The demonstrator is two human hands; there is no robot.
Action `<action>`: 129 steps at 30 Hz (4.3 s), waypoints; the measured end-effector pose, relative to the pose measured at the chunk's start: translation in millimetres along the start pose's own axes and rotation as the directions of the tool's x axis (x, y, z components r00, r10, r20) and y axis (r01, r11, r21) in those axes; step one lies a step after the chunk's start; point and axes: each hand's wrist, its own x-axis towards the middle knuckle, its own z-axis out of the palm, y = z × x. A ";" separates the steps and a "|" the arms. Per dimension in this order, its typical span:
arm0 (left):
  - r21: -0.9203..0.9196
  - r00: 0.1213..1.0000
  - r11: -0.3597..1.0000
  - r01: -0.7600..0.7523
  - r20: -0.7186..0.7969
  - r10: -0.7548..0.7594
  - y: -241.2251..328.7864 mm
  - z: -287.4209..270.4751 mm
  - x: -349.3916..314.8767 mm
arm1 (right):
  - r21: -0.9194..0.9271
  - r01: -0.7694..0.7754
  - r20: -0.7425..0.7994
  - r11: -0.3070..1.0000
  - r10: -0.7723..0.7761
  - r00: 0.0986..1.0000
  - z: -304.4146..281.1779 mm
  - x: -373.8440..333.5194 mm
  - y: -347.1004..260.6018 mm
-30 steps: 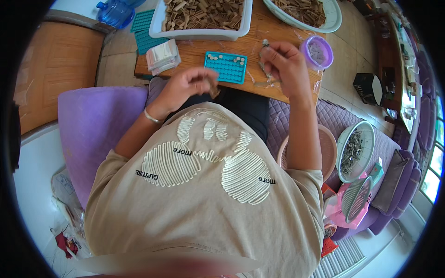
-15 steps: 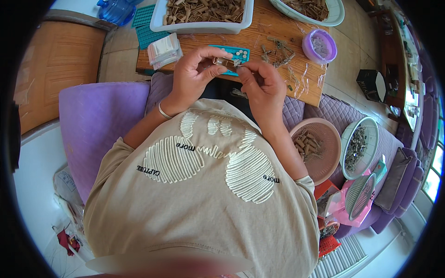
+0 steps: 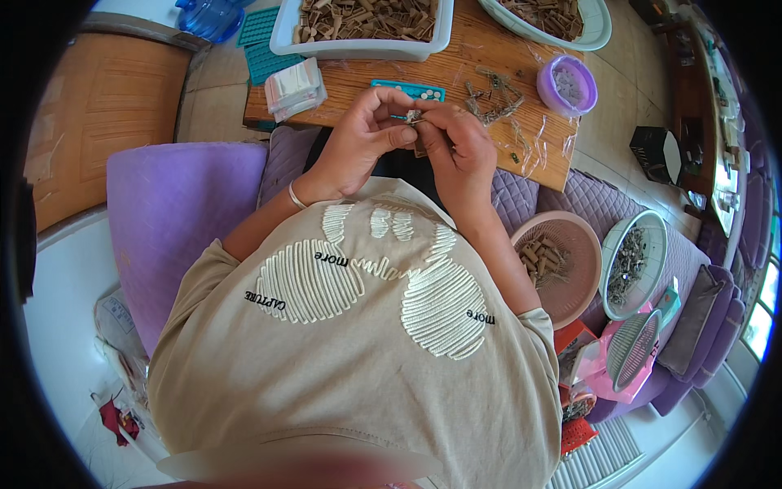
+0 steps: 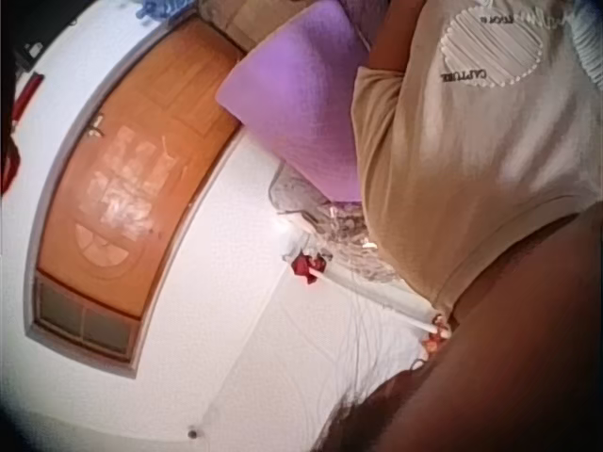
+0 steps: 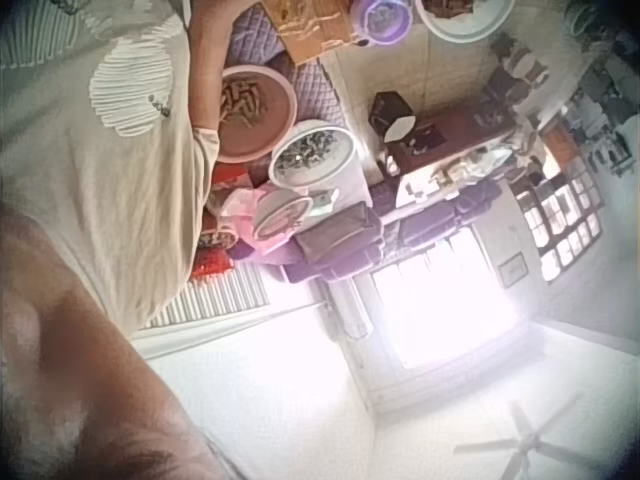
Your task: The person assembles small objects by hand, inserting a small component into a wooden block and securing it.
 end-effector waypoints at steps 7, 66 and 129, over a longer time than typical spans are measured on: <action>0.086 1.000 0.996 -0.016 0.006 0.016 3.4 -2.4 2.1 | -0.288 0.158 -0.036 0.945 -0.175 0.984 3.1 2.9 -8.1; -0.078 0.970 0.992 0.095 -0.216 -0.110 -26.2 -32.8 -11.1 | -0.220 -0.032 0.108 0.975 0.057 0.992 25.2 -38.8 39.2; -0.154 0.915 0.956 0.249 -0.286 -0.284 -55.1 -114.6 -5.8 | -0.231 0.142 0.311 0.962 -0.065 0.948 76.8 19.2 92.2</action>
